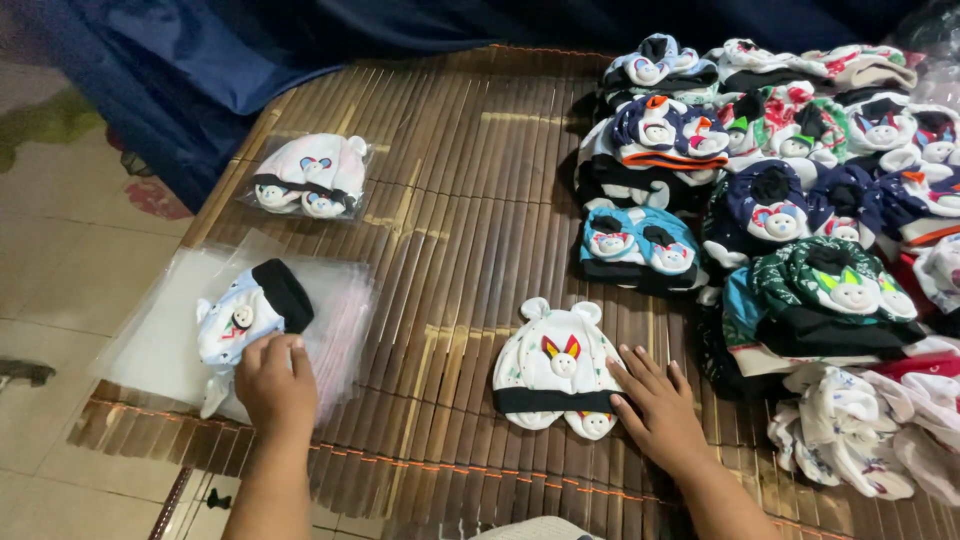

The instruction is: Packaging baby hats and booties into plastic bags

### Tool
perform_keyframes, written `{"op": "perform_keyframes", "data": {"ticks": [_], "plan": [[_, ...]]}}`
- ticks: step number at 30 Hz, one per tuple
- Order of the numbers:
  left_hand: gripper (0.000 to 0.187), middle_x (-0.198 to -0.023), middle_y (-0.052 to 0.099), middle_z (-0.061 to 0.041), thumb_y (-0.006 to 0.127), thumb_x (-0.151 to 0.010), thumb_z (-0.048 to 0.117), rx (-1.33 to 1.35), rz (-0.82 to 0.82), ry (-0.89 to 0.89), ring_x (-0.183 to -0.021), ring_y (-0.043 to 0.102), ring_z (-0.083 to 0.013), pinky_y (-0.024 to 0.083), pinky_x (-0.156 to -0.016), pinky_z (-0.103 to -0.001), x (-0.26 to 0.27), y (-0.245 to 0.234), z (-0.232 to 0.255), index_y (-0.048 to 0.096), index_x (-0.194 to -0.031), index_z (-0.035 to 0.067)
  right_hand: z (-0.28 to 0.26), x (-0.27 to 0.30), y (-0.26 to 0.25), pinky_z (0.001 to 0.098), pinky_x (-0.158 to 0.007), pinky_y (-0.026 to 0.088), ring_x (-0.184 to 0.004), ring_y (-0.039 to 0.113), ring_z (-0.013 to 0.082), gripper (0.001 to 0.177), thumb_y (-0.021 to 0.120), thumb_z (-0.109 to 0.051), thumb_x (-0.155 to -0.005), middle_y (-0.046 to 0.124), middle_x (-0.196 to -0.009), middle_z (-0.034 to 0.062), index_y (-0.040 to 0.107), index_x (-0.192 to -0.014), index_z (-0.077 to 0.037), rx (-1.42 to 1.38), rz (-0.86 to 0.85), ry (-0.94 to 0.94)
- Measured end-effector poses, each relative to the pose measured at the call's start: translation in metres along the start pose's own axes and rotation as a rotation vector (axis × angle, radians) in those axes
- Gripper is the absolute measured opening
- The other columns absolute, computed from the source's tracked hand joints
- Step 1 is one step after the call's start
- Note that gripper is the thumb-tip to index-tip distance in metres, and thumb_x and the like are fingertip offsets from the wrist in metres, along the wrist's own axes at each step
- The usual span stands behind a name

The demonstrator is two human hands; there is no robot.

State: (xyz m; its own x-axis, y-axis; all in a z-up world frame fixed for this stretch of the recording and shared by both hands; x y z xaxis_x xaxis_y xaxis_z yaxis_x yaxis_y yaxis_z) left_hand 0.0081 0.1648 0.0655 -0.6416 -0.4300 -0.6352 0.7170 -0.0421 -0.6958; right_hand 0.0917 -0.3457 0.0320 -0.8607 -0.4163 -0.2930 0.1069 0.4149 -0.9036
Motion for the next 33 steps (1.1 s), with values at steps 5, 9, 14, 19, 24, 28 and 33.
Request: {"op": "perform_keyframes", "data": {"ticks": [5,9,14,19,24,28,33], "plan": [[0.008,-0.113,0.063,-0.011,0.067,-0.103,0.012,0.148,-0.028,-0.091,-0.1,0.058,-0.0296,0.046,-0.088,-0.042,-0.042,-0.022,-0.007,0.071,-0.106,0.006,0.003,0.001,0.005,0.0515,-0.122,0.021,-0.153,0.036,0.0186,0.056,0.06,-0.037,-0.092,0.048,-0.16,-0.0023,0.056,-0.147,-0.026,0.003,-0.006,-0.003],[0.015,-0.108,0.061,-0.017,0.058,-0.108,0.009,0.367,0.02,-0.204,-0.096,0.057,-0.0304,0.047,-0.087,-0.042,-0.067,-0.036,-0.016,0.066,-0.113,-0.002,0.005,0.002,0.006,0.0526,-0.121,0.023,-0.152,0.037,0.0182,0.056,0.06,-0.038,-0.092,0.048,-0.16,-0.0029,0.056,-0.147,-0.027,0.022,0.01,-0.005],[0.014,-0.118,0.068,-0.011,0.046,-0.111,0.01,0.52,-0.023,-0.373,-0.099,0.06,-0.0223,0.046,-0.091,-0.035,-0.085,-0.07,0.02,0.055,-0.117,0.001,0.007,0.002,0.008,0.0512,-0.121,0.022,-0.153,0.036,0.0182,0.056,0.059,-0.039,-0.092,0.047,-0.161,-0.003,0.055,-0.147,-0.027,0.025,-0.005,0.0],[0.017,-0.115,0.074,-0.007,0.046,-0.11,0.017,0.39,-0.108,-0.325,-0.099,0.069,-0.0312,0.049,-0.088,-0.045,-0.073,-0.034,0.002,0.056,-0.117,0.006,0.004,0.001,0.005,0.0518,-0.122,0.021,-0.152,0.037,0.0193,0.056,0.06,-0.036,-0.091,0.048,-0.16,-0.0015,0.056,-0.146,-0.025,0.009,-0.006,0.0],[0.012,-0.117,0.073,-0.019,0.068,-0.089,0.005,0.386,-0.189,0.151,-0.108,0.067,-0.037,0.051,-0.093,-0.045,-0.058,0.001,0.006,0.067,-0.099,-0.001,0.004,0.001,0.004,0.0497,-0.123,0.019,-0.154,0.033,0.017,0.055,0.059,-0.038,-0.093,0.047,-0.161,-0.0029,0.056,-0.147,-0.026,0.015,-0.035,0.025],[0.034,-0.145,0.058,-0.022,0.061,-0.097,0.038,0.282,-0.327,0.189,-0.13,0.053,-0.0405,0.042,-0.109,-0.048,-0.015,0.052,-0.006,0.079,-0.105,0.01,0.004,0.002,0.005,0.0517,-0.121,0.021,-0.153,0.036,0.0189,0.056,0.06,-0.038,-0.092,0.048,-0.16,-0.0022,0.057,-0.147,-0.026,0.016,-0.012,0.007],[0.027,-0.154,0.041,-0.025,0.061,-0.096,0.031,0.288,-0.162,0.225,-0.137,0.04,-0.0443,0.028,-0.116,-0.057,-0.011,0.022,0.014,0.078,-0.116,0.027,0.001,0.001,0.001,0.0485,-0.122,0.019,-0.153,0.034,0.0172,0.055,0.059,-0.037,-0.093,0.047,-0.161,-0.0026,0.056,-0.147,-0.026,0.004,-0.023,0.016]]}}
Point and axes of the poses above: each hand's wrist, its own x-axis away from the middle knuckle, its own y-axis out of the palm, z = x × y, the point moved 5 cm from there along -x, towards the middle knuckle
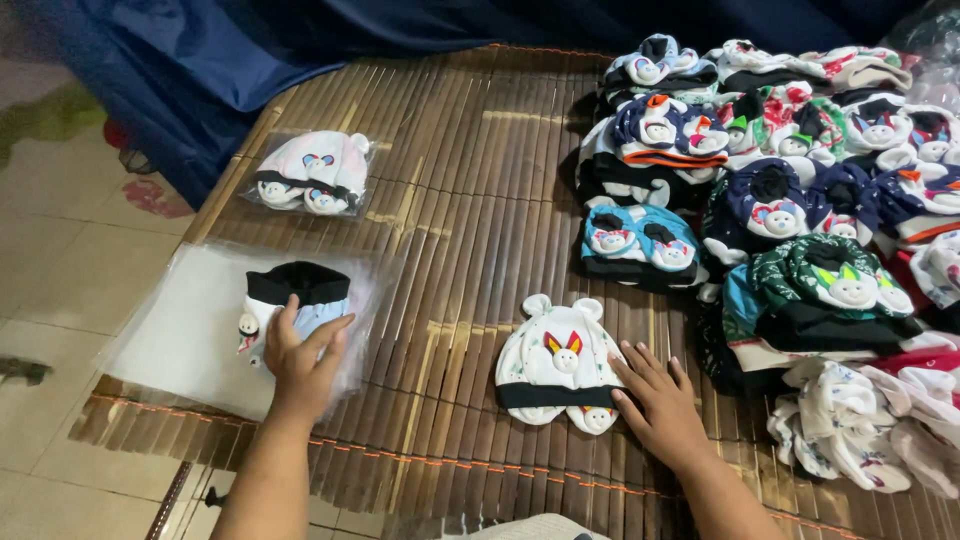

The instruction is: Packaging baby hats and booties into plastic bags

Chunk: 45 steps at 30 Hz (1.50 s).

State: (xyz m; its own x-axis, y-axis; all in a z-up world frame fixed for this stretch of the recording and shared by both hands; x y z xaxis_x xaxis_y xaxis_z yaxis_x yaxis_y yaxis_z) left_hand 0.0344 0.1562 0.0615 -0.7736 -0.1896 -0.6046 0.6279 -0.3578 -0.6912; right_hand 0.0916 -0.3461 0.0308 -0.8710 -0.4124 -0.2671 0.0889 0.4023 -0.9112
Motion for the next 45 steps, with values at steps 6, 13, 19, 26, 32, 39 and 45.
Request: {"op": "perform_keyframes", "data": {"ticks": [6,13,19,26,32,39,45], "plan": [[0.066,-0.153,0.042,-0.03,0.084,-0.072,0.021,-0.124,0.044,-0.118,-0.134,0.048,-0.0481,0.042,-0.109,-0.053,0.004,-0.005,-0.023,0.067,-0.136,0.016,0.001,0.001,0.002,0.0505,-0.121,0.021,-0.153,0.036,0.019,0.057,0.059,-0.036,-0.092,0.048,-0.16,-0.0013,0.056,-0.148,-0.025,0.009,0.024,-0.024],[0.062,-0.132,0.066,-0.019,0.062,-0.082,-0.005,0.02,-0.018,-0.035,-0.116,0.063,-0.0396,0.049,-0.097,-0.047,-0.012,-0.027,-0.042,0.054,-0.143,0.002,0.001,0.001,0.001,0.0508,-0.121,0.022,-0.152,0.038,0.0193,0.056,0.06,-0.036,-0.092,0.049,-0.159,-0.0015,0.057,-0.146,-0.024,0.014,0.035,-0.025],[0.053,-0.139,0.053,-0.018,0.05,-0.096,-0.011,0.443,0.292,-0.816,-0.124,0.056,-0.03,0.048,-0.104,-0.04,-0.022,-0.08,-0.109,0.04,-0.144,0.008,0.001,0.001,0.002,0.0515,-0.121,0.023,-0.152,0.038,0.0192,0.056,0.061,-0.036,-0.091,0.049,-0.159,-0.0016,0.057,-0.146,-0.025,0.012,0.031,-0.031],[0.06,-0.144,0.032,-0.025,0.065,-0.098,0.0,-0.256,0.094,-0.984,-0.123,0.039,-0.0495,0.043,-0.095,-0.061,-0.03,-0.092,-0.09,0.044,-0.153,0.013,0.003,0.0,0.003,0.0513,-0.122,0.022,-0.153,0.036,0.0189,0.055,0.06,-0.037,-0.092,0.048,-0.16,-0.0016,0.057,-0.146,-0.025,0.012,0.023,-0.015],[0.061,-0.155,0.055,-0.015,0.033,-0.12,0.06,-0.479,0.026,-0.45,-0.15,0.036,-0.0382,-0.012,-0.115,-0.07,-0.016,-0.022,-0.082,0.079,-0.11,0.021,0.004,0.001,0.003,0.0522,-0.121,0.021,-0.153,0.036,0.0198,0.056,0.06,-0.036,-0.092,0.048,-0.16,-0.0014,0.056,-0.147,-0.025,-0.009,0.011,-0.009],[0.052,-0.159,0.045,-0.037,0.066,-0.085,0.061,-0.471,-0.119,-0.278,-0.158,0.022,-0.0558,-0.015,-0.105,-0.082,-0.002,0.032,-0.02,0.071,-0.117,0.021,0.002,0.001,0.003,0.0519,-0.121,0.021,-0.152,0.037,0.0188,0.056,0.061,-0.036,-0.091,0.048,-0.16,-0.0021,0.057,-0.146,-0.024,-0.013,0.027,-0.019],[0.073,-0.135,0.067,-0.018,0.074,-0.086,0.038,-0.518,-0.022,-0.176,-0.142,0.051,-0.046,-0.011,-0.108,-0.084,0.005,0.058,0.004,0.056,-0.153,0.016,0.008,0.0,0.005,0.0526,-0.121,0.02,-0.153,0.036,0.0184,0.056,0.063,-0.036,-0.091,0.047,-0.16,-0.0027,0.058,-0.146,-0.026,-0.051,-0.004,0.008]]}}
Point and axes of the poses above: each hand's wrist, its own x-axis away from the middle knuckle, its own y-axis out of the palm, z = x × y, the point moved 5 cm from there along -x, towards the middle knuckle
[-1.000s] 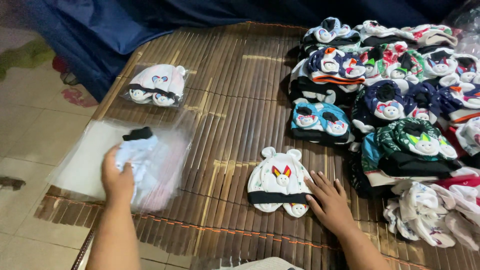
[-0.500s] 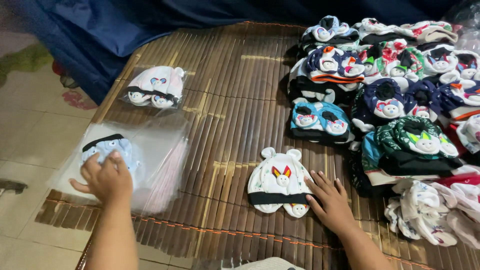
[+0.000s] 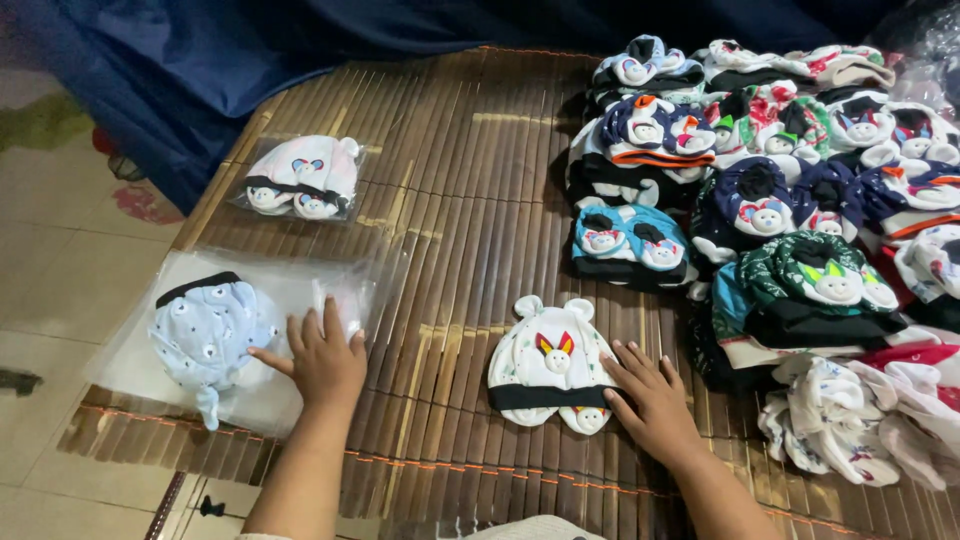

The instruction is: Packaging baby hats and booties into plastic bags

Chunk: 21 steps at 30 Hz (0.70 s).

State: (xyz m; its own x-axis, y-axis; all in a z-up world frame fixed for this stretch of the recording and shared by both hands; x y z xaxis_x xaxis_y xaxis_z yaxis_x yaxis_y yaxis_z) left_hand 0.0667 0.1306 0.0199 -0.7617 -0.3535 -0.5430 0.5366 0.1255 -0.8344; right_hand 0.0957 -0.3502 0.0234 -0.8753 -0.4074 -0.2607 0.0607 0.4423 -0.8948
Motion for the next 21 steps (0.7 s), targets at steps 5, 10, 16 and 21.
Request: {"op": "perform_keyframes", "data": {"ticks": [5,10,16,21], "plan": [[0.067,-0.116,0.06,-0.013,0.07,-0.083,0.0,0.074,0.164,0.09,-0.098,0.061,-0.032,0.037,-0.101,-0.058,-0.013,-0.032,0.034,0.055,-0.147,0.015,0.007,-0.006,0.004,0.0531,-0.121,0.022,-0.152,0.036,0.0197,0.057,0.07,-0.032,-0.087,0.05,-0.158,-0.0022,0.061,-0.142,-0.024,-0.071,-0.072,0.076],[0.065,-0.102,0.059,-0.01,0.067,-0.094,-0.003,0.179,0.286,0.253,-0.085,0.057,-0.0278,0.047,-0.081,-0.043,-0.009,-0.053,0.085,0.046,-0.152,0.016,-0.019,-0.008,0.0,0.059,-0.115,0.032,-0.145,0.045,0.0269,0.062,0.075,-0.033,-0.081,0.054,-0.152,0.0029,0.06,-0.141,-0.024,0.031,0.052,0.084],[0.055,-0.109,0.058,-0.004,0.073,-0.094,0.008,0.633,0.248,0.706,-0.101,0.063,-0.0232,0.049,-0.105,-0.059,0.035,-0.095,0.174,0.049,-0.142,0.019,-0.075,-0.016,-0.03,0.0474,-0.111,0.037,-0.142,0.048,0.0323,0.061,0.073,-0.027,-0.085,0.056,-0.145,0.0114,0.056,-0.141,-0.01,-0.098,0.156,-0.006],[0.055,-0.107,0.054,-0.004,0.073,-0.096,0.015,0.664,0.203,0.939,-0.112,0.063,-0.0244,0.042,-0.118,-0.058,0.092,-0.077,0.205,0.043,-0.14,0.031,-0.083,-0.012,-0.022,0.0377,-0.105,0.049,-0.13,0.062,0.0256,0.05,0.063,-0.019,-0.093,0.064,-0.142,0.0107,0.054,-0.141,-0.005,-0.662,-0.004,0.157]]}}
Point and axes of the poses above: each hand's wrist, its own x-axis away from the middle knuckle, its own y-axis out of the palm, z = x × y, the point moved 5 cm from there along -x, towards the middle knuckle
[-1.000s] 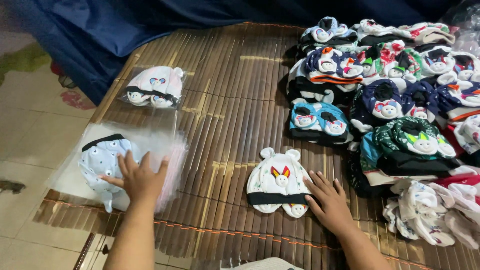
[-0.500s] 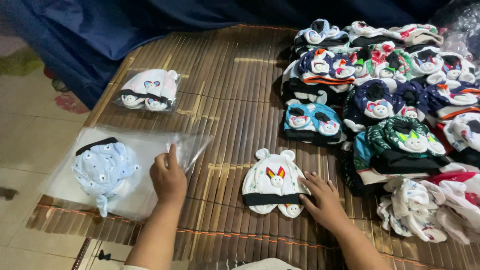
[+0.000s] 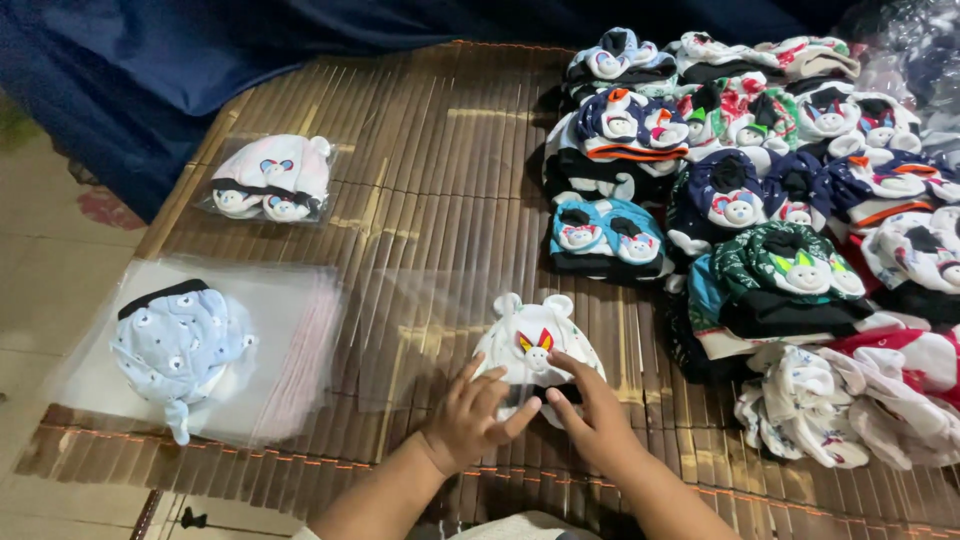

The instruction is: Packaging baby hats and booties into plastic bags

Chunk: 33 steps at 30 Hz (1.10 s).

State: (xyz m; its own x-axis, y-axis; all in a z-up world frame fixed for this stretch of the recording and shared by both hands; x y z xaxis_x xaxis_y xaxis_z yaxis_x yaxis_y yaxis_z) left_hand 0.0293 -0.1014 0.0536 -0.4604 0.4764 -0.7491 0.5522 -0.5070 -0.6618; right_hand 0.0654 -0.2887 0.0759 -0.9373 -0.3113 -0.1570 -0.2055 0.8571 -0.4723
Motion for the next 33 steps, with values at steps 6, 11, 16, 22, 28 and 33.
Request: {"op": "perform_keyframes", "data": {"ticks": [6,11,16,22,28,33], "plan": [[0.037,-0.12,0.06,-0.012,0.067,-0.098,0.023,0.203,-0.139,0.071,-0.127,0.056,-0.0353,0.038,-0.116,-0.067,0.008,-0.002,0.021,0.056,-0.133,0.024,0.039,0.008,0.016,0.0307,-0.081,0.057,-0.088,0.069,0.0184,0.06,0.068,-0.022,-0.09,0.072,-0.102,0.0085,0.052,-0.146,-0.012,-0.196,-0.035,0.26],[0.041,-0.117,0.057,-0.012,0.061,-0.1,0.02,0.204,-0.228,-0.029,-0.127,0.058,-0.0355,0.039,-0.116,-0.065,0.019,-0.002,0.007,0.05,-0.139,0.014,0.031,0.001,0.012,0.0279,-0.076,0.054,-0.084,0.065,0.0156,0.045,0.062,-0.018,-0.096,0.071,-0.098,0.0081,0.054,-0.139,-0.006,-0.227,0.057,0.292],[0.042,-0.108,0.056,-0.014,0.062,-0.094,0.006,0.132,-0.26,-0.227,-0.121,0.06,-0.0341,0.042,-0.116,-0.059,0.028,-0.014,-0.022,0.059,-0.135,-0.003,0.028,-0.004,-0.02,0.0407,-0.087,0.05,-0.101,0.062,0.0294,0.05,0.059,-0.039,-0.097,0.066,-0.109,0.0111,0.057,-0.134,-0.005,0.504,0.275,0.159],[0.044,-0.109,0.056,-0.011,0.063,-0.086,0.006,0.146,-0.307,-0.447,-0.128,0.062,-0.0359,0.052,-0.098,-0.045,0.059,-0.004,-0.048,0.065,-0.13,0.008,0.057,-0.004,-0.027,0.0454,-0.083,0.056,-0.105,0.065,0.0342,0.063,0.062,-0.066,-0.089,0.064,-0.115,0.0128,0.061,-0.115,-0.009,0.722,0.074,0.553],[0.033,-0.126,0.056,-0.013,0.068,-0.083,0.013,0.0,-0.108,-0.47,-0.127,0.055,-0.04,0.033,-0.118,-0.058,0.054,-0.012,-0.051,0.069,-0.116,0.011,0.061,-0.01,-0.017,0.0449,-0.08,0.054,-0.09,0.066,0.0332,0.065,0.07,-0.064,-0.085,0.064,-0.103,0.0152,0.058,-0.103,-0.003,0.608,0.102,0.529],[0.028,-0.122,0.064,-0.013,0.064,-0.081,0.009,0.053,-0.188,-0.496,-0.131,0.056,-0.0381,0.038,-0.117,-0.057,0.052,-0.011,-0.054,0.071,-0.109,0.008,0.102,-0.013,-0.015,0.0412,-0.071,0.059,-0.077,0.073,0.0311,0.063,0.087,-0.046,-0.075,0.073,-0.091,0.0197,0.062,-0.108,0.001,0.386,0.101,0.609]]}}
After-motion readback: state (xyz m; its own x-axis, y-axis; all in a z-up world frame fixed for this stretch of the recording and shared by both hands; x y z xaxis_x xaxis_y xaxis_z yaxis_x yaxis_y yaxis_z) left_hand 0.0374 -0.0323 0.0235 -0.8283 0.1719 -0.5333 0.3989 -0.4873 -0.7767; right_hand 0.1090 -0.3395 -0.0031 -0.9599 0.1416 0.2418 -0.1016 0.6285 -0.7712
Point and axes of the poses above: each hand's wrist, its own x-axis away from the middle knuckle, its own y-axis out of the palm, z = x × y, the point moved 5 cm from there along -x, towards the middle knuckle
